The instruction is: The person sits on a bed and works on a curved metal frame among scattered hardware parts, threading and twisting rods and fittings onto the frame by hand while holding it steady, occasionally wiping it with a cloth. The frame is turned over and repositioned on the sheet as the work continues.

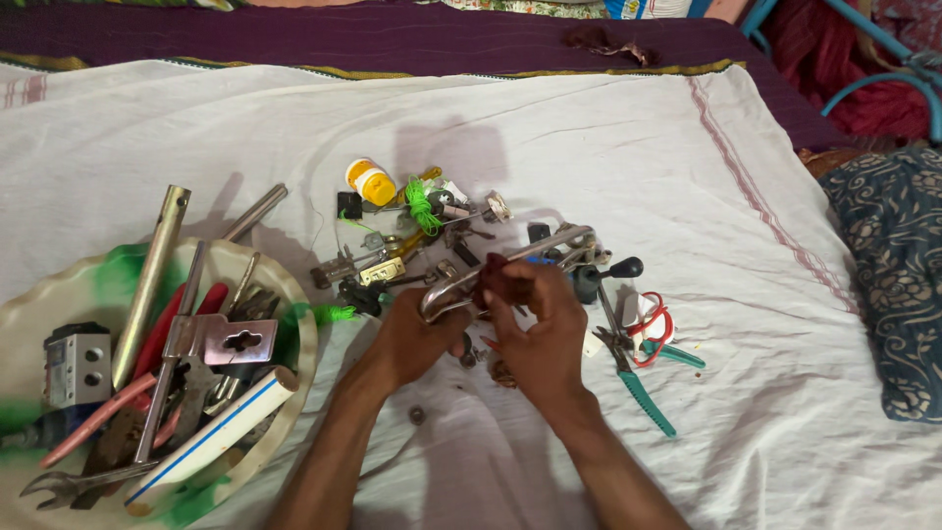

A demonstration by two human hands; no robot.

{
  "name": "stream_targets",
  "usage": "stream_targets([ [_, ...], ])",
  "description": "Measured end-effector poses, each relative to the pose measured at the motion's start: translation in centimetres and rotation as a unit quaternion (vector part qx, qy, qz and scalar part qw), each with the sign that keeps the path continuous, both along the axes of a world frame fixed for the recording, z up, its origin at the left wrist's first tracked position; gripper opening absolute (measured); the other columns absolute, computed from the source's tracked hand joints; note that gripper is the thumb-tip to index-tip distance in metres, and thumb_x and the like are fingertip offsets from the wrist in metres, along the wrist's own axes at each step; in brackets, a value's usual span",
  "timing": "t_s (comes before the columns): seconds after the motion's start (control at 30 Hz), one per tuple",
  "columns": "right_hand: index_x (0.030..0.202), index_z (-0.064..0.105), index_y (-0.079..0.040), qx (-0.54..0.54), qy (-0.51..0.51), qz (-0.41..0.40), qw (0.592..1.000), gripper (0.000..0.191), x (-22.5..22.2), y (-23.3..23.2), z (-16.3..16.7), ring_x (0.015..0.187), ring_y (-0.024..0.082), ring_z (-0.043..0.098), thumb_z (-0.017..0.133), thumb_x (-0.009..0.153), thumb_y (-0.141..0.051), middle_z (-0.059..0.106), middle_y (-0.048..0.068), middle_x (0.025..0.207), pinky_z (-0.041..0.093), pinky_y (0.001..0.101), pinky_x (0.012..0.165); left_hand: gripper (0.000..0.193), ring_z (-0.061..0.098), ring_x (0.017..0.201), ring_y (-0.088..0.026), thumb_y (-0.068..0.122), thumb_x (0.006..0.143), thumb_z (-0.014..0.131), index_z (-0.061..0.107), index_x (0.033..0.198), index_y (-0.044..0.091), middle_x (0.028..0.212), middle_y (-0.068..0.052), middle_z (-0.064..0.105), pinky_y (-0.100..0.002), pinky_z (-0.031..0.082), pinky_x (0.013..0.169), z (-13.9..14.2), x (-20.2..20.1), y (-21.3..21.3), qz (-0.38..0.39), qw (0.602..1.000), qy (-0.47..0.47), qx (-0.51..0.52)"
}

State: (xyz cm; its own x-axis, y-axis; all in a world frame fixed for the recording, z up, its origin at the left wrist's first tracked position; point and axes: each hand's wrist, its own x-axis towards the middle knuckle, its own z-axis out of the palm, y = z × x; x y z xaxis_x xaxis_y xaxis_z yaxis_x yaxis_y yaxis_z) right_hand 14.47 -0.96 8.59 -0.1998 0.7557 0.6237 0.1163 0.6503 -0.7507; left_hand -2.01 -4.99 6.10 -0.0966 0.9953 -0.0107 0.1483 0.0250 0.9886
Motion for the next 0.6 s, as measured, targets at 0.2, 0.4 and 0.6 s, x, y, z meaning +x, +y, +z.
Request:
stream_targets([
  [0.2, 0.106, 0.065, 0.000, 0.160, -0.078, -0.110, 0.978, 0.022, 1.4, 1.9, -0.2, 0.085, 0.017, 0.072, 0.072, 0.087, 0.010, 0.071, 0.013, 0.096, 0.059, 0.0265, 0.073, 0.027, 0.061, 0.053, -0.008, 0.026, 0.091, 0.069, 0.070, 0.076, 0.004, 0.058, -0.003, 0.069, -0.030, 0.046, 0.048, 0.1, 0.2, 0.0, -0.003, 1.000, 0.015, -0.004],
  [0.4, 0.103, 0.062, -0.001, -0.037, 0.076, -0.088, 0.993, 0.008, 3.7, 5.6, -0.9, 0.084, 0.010, 0.072, 0.065, 0.097, 0.004, 0.073, 0.007, 0.094, 0.060, 0.0244, 0.077, 0.029, 0.057, 0.052, -0.008, 0.029, 0.092, 0.071, 0.069, 0.077, 0.004, 0.058, -0.003, 0.067, -0.030, 0.044, 0.048, 0.0, 0.3, 0.0, -0.011, 1.000, 0.002, -0.014],
  [0.6, 0.098, 0.062, 0.001, -0.154, 0.108, -0.147, 0.971, 0.016, 4.9, 7.5, -1.0, 0.076, 0.009, 0.070, 0.074, 0.098, -0.010, 0.073, 0.006, 0.082, 0.057, 0.0222, 0.071, 0.027, 0.057, 0.053, -0.008, 0.031, 0.091, 0.071, 0.070, 0.080, 0.005, 0.059, -0.003, 0.067, -0.029, 0.044, 0.048, -0.2, 0.3, 0.1, -0.010, 1.000, 0.012, -0.016],
])
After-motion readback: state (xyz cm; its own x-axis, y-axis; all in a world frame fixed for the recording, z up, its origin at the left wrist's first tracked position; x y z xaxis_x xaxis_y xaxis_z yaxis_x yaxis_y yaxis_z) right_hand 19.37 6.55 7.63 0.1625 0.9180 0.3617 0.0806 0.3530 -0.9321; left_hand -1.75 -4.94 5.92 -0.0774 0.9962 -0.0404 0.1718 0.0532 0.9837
